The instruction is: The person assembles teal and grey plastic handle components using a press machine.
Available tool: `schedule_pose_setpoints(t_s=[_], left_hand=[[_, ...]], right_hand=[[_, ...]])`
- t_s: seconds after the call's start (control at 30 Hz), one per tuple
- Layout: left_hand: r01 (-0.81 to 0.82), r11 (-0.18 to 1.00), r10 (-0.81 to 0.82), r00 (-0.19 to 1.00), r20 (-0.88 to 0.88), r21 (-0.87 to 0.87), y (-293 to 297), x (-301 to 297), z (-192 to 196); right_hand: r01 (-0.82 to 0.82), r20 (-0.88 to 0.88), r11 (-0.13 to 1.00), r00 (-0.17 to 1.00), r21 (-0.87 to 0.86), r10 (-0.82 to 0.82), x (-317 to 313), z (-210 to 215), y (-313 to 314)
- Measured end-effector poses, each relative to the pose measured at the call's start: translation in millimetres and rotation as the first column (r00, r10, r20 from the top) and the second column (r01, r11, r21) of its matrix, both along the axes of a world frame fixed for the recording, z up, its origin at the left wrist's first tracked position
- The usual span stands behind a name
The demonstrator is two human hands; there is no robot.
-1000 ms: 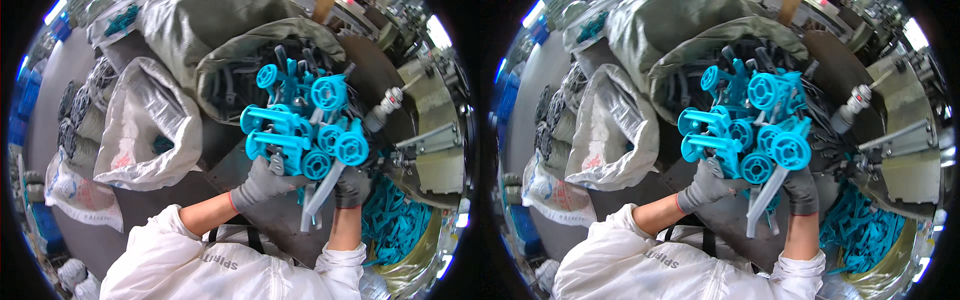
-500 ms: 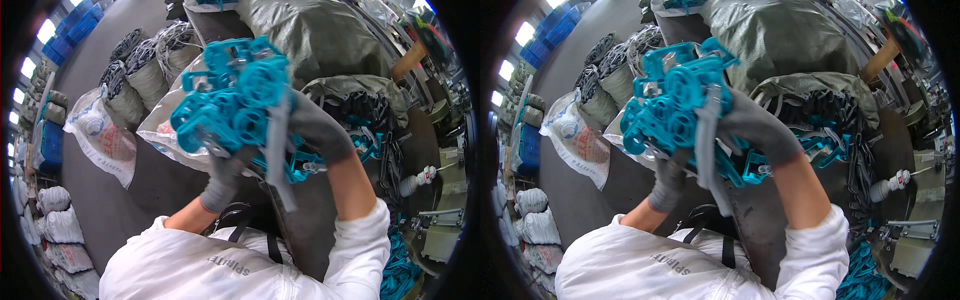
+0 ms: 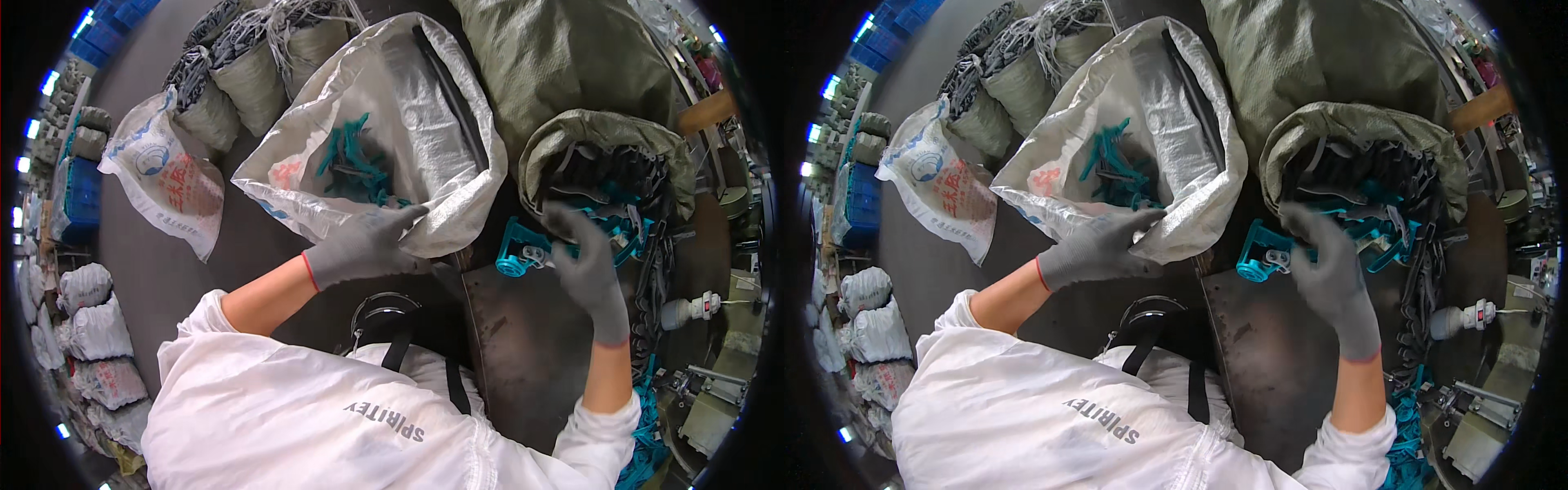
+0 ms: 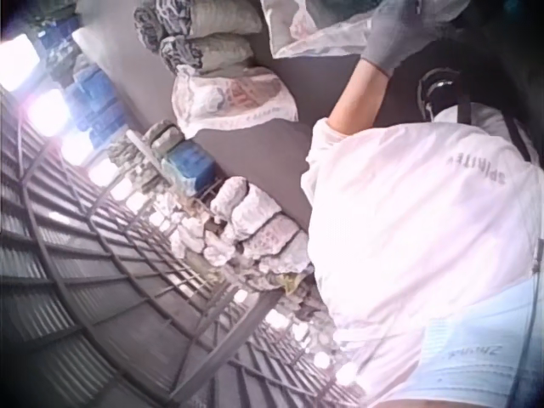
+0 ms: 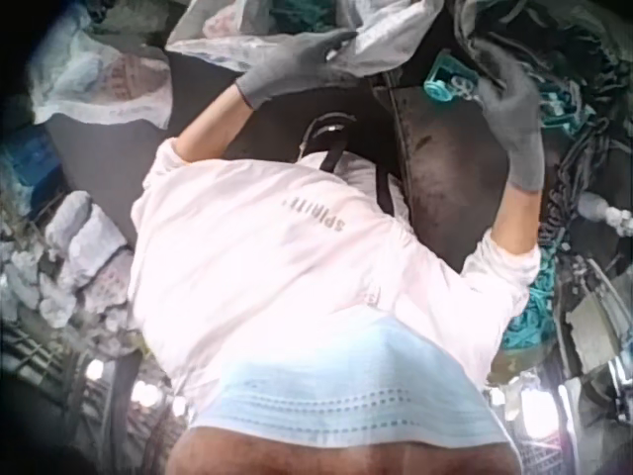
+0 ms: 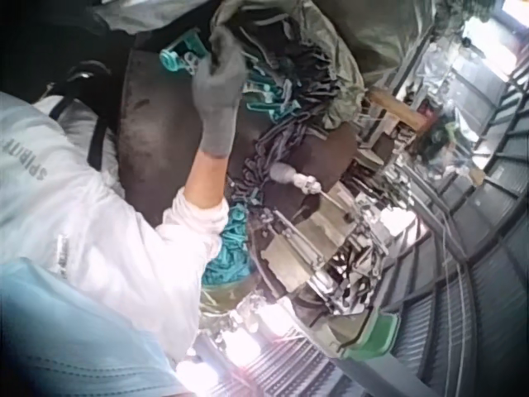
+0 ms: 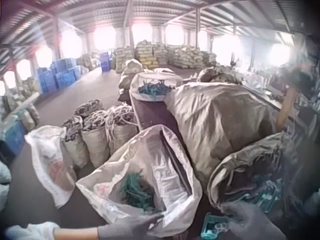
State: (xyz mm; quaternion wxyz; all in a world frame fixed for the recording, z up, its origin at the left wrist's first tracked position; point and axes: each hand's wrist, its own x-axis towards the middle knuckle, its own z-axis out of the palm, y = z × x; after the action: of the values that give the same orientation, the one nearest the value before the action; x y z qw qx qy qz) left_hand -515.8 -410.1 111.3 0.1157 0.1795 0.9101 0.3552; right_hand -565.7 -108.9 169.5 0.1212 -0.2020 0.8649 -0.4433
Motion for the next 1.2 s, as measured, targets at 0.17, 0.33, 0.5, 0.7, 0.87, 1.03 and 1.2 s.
schedule_pose_setpoints(t_s=[0.17,0.33,0.5,0.7,0.87,1.03,1.2], left_hand=[[0.017,0.975,-0.037,0.995,-0.089,-0.221,32,13,-5],[-0.065,0.991,0.032,0.966,-0.256,-0.120,31,29,7],[-0.115,0.992,0.080,0.886,-0.456,-0.049,70,3,50],[0.072,0.995,-0.034,0.886,-0.462,0.064,185,-77,58],[0.192,0.931,-0.217,0.975,-0.049,-0.310,263,-140,60],[0.264,0.964,-0.250,0.945,0.212,-0.040,269,-142,39],[0.117,0.923,-0.149,0.987,0.061,0.367,280,-102,16]], right_hand=[[0.075,-0.400,0.647,0.838,0.759,0.371,45,-37,16],[0.161,-0.392,0.697,0.901,0.698,0.184,44,-45,26],[0.326,-0.221,0.926,0.933,0.192,-0.282,63,-47,43],[0.849,0.377,0.174,0.394,-0.500,-0.838,49,-33,91],[0.920,-0.033,0.331,0.331,-0.209,-0.943,-6,-76,167],[0.908,0.120,0.350,0.383,-0.230,-0.916,-9,-92,142],[0.828,0.330,0.321,0.495,-0.459,-0.804,5,-98,142]])
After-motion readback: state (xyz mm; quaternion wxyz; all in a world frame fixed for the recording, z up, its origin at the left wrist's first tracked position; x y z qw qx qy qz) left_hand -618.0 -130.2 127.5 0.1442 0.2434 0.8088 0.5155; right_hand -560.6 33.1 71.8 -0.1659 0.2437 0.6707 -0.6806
